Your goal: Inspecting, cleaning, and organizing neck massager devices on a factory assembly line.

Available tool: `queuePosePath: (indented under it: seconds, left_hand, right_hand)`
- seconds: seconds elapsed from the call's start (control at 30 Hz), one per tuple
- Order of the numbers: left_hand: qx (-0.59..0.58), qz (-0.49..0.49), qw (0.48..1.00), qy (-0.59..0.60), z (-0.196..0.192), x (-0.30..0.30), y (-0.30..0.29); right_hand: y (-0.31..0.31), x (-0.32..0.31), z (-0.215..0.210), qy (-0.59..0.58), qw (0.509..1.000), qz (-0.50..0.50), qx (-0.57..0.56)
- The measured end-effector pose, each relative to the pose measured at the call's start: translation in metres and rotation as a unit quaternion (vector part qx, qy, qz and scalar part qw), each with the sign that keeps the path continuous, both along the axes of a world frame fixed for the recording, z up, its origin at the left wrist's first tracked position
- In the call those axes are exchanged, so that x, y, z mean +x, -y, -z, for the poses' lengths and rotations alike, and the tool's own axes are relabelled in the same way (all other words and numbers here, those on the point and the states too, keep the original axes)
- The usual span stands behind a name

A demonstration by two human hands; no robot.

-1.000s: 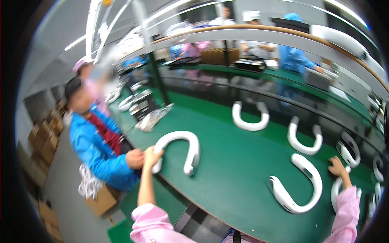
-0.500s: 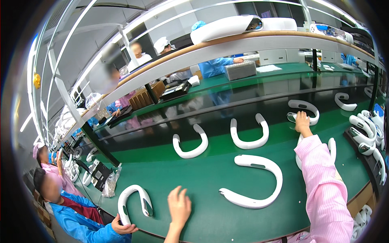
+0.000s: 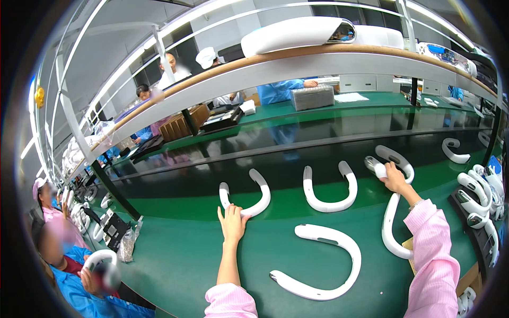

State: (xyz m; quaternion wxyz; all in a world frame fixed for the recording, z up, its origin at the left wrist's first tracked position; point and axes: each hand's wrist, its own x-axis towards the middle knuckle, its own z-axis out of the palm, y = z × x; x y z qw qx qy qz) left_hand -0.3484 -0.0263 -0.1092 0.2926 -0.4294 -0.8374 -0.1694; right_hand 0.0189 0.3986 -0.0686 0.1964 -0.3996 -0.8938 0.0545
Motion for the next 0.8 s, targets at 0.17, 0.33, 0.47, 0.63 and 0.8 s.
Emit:
queuePosePath:
  seconds: [0.17,0.33,0.47,0.63,0.8]
  left_hand:
    - [0.057,0.034,0.996,-0.059,-0.015,0.036,0.008]
    - [0.039,-0.036,0.998,-0.045,-0.015,0.06,0.105]
    - [0.043,-0.132,0.989,-0.045,-0.018,0.095,0.15]
    - [0.098,0.077,0.991,-0.059,-0.053,0.117,0.076]
    - [0.011,0.323,0.945,-0.05,-0.063,0.115,-0.094]
  right_hand:
    - [0.063,-0.017,-0.045,-0.071,0.992,-0.103,0.012]
    - [0.155,-0.006,-0.085,-0.08,0.968,-0.229,0.061]
    - [0.232,0.051,-0.102,-0.102,0.954,-0.269,0.079]
    - [0.27,0.129,-0.115,-0.008,0.977,-0.211,0.038]
    - [0.272,0.167,-0.101,-0.034,0.98,-0.193,0.017]
